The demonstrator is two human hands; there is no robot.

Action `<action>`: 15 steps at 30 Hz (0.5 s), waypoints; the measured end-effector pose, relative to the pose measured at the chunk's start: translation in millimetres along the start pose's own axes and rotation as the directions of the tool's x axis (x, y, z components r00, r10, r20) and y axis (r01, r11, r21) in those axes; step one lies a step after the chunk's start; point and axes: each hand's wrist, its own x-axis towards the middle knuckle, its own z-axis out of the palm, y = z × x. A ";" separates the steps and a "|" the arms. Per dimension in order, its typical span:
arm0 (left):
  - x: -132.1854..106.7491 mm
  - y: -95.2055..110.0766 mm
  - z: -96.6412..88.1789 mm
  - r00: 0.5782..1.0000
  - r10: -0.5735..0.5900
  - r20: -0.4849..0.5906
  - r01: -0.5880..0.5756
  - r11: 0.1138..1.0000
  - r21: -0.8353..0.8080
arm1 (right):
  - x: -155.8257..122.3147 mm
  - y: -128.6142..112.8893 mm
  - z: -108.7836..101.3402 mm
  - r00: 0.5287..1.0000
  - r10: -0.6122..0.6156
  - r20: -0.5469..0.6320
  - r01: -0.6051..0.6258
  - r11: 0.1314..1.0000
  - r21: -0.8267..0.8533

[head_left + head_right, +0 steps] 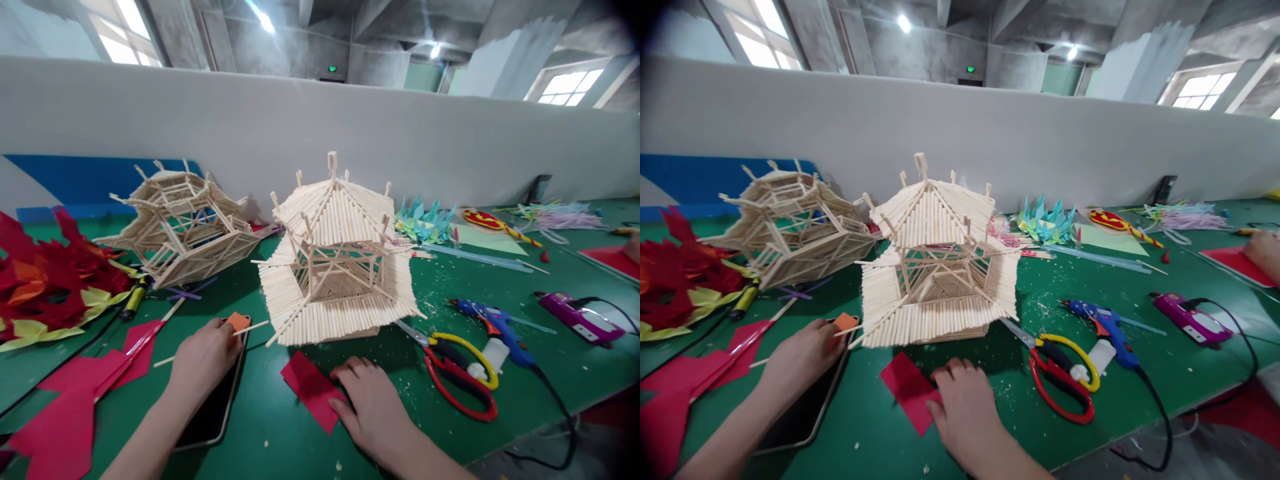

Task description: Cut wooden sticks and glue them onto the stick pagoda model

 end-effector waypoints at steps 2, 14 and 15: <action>3.6 0.0 -0.6 1.000 0.003 0.003 -0.003 1.000 0.021 | -0.1 0.3 0.4 1.000 0.000 0.000 0.000 1.000 0.000; -9.4 -71.8 4.0 0.960 -0.280 -0.024 0.281 0.959 0.038 | -1.0 1.4 3.7 1.000 -0.008 -0.014 0.008 1.000 0.003; -9.5 -73.9 3.8 0.960 -0.281 -0.016 0.281 0.960 0.021 | -1.2 1.7 3.7 1.000 -0.011 -0.014 0.011 1.000 0.005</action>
